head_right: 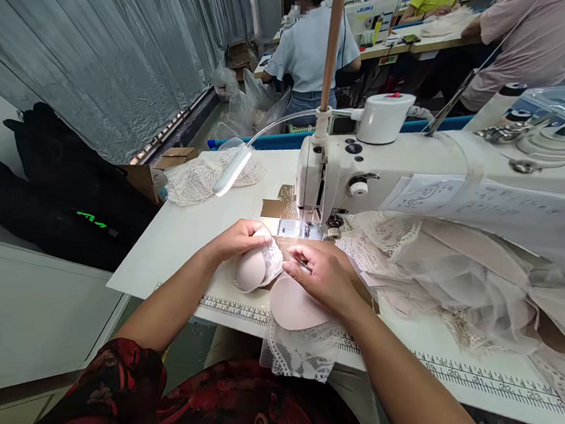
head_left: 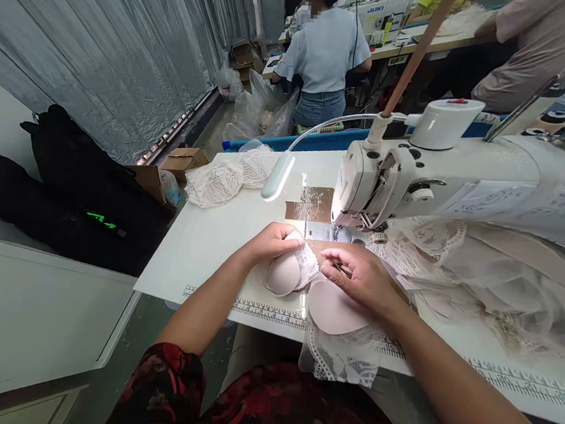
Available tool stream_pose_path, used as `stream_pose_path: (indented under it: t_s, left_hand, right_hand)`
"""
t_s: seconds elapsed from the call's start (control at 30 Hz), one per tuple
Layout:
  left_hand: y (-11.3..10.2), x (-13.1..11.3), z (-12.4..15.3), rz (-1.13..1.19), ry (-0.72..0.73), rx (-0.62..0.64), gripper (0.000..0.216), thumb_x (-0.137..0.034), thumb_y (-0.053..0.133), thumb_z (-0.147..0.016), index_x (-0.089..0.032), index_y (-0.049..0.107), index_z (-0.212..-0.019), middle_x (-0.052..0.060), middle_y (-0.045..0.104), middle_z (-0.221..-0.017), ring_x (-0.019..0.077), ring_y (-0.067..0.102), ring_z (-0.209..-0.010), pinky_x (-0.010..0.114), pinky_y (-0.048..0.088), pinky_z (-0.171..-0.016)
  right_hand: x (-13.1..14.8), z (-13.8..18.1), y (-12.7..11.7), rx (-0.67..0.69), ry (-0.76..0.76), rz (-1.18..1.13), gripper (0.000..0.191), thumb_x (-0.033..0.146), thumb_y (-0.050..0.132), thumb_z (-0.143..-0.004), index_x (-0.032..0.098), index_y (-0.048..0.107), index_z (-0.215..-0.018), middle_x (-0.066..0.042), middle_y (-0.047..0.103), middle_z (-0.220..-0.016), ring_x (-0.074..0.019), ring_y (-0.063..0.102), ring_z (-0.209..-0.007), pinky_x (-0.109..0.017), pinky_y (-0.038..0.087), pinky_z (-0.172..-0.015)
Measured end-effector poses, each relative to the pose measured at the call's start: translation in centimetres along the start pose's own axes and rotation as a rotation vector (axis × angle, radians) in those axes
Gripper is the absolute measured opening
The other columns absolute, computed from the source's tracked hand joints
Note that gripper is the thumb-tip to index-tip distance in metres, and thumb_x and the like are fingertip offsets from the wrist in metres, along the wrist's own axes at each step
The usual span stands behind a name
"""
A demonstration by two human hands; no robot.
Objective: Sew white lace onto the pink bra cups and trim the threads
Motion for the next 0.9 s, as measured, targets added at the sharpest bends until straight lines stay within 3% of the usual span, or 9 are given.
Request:
stream_pose_path:
  t_s: [0.17,0.3,0.4,0.47,0.63,0.77,0.9]
  left_hand:
    - [1.2,-0.3,0.5,0.116,0.036,0.054,0.025,-0.037,0.061,-0.078,-0.012,0.059,-0.079,0.001,0.057,-0.074,0.0116,0.053,-0.066,0.022,0.041,-0.060]
    - [1.1,-2.3,0.8,-0.101,0.291,0.024,0.026,-0.026,0.064,-0.076,-0.013,0.065,-0.099,0.008,0.064,-0.104,0.0192,0.058,-0.098,0.029,0.045,-0.087]
    - [1.9,-3.3,1.1,-0.235,0.424,0.062,0.034,-0.030,0.071,-0.073,-0.014,0.065,-0.103,0.009,0.065,-0.106,0.0212,0.057,-0.103,0.031,0.043,-0.093]
    - [2.5,-2.9,0.9,-0.214,0.386,0.121,0.033,-0.034,0.071,-0.074,-0.014,0.065,-0.100,0.007,0.066,-0.100,0.0192,0.059,-0.094,0.029,0.045,-0.086]
    - [3.1,-0.6,0.4,-0.027,0.117,0.201,0.026,-0.038,0.067,-0.077,-0.012,0.063,-0.077,0.001,0.059,-0.072,0.0105,0.052,-0.067,0.021,0.040,-0.060]
    - [3.1,0.1,0.4,0.056,0.015,0.233,0.028,-0.039,0.070,-0.075,-0.011,0.066,-0.077,0.001,0.058,-0.069,0.0098,0.051,-0.065,0.021,0.039,-0.059]
    - [3.4,0.5,0.5,0.109,-0.015,0.277,0.030,-0.040,0.070,-0.076,-0.011,0.071,-0.084,0.004,0.065,-0.077,0.0124,0.056,-0.072,0.023,0.043,-0.066]
  right_hand:
    - [0.1,-0.6,1.3,0.030,0.107,-0.112,0.033,0.049,0.051,-0.085,0.022,0.051,-0.066,0.002,0.051,-0.062,-0.0158,0.048,-0.060,-0.029,0.034,-0.053]
    - [-0.7,-0.4,1.4,0.016,0.131,-0.166,0.033,0.047,0.049,-0.088,0.022,0.050,-0.067,0.003,0.045,-0.062,-0.0137,0.041,-0.059,-0.027,0.031,-0.053]
    - [-0.7,-0.3,1.4,0.031,0.100,-0.207,0.033,0.047,0.048,-0.089,0.021,0.052,-0.070,0.003,0.048,-0.065,-0.0138,0.044,-0.063,-0.027,0.034,-0.056]
    - [-0.6,-0.4,1.4,0.039,0.091,-0.206,0.032,0.048,0.047,-0.090,0.021,0.056,-0.074,0.002,0.052,-0.069,-0.0151,0.048,-0.066,-0.027,0.037,-0.058]
    - [-0.5,-0.3,0.6,0.000,0.063,-0.199,0.028,0.046,0.050,-0.090,0.023,0.064,-0.097,-0.003,0.066,-0.090,-0.0204,0.059,-0.084,-0.031,0.045,-0.073]
    - [-1.7,0.1,0.2,-0.003,0.107,-0.265,0.044,0.051,0.038,-0.093,0.021,0.058,-0.119,-0.007,0.068,-0.093,-0.0217,0.064,-0.083,-0.035,0.050,-0.073]
    - [-1.7,0.1,0.0,0.017,0.097,-0.194,0.041,0.050,0.048,-0.089,0.024,0.066,-0.114,-0.007,0.069,-0.113,-0.0275,0.061,-0.108,-0.041,0.048,-0.092]
Point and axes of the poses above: each hand's wrist, its own z-axis away from the middle knuckle, its own y-axis out of the palm, x = y × z, the point moved 9 cm from there along -z, towards the middle knuckle
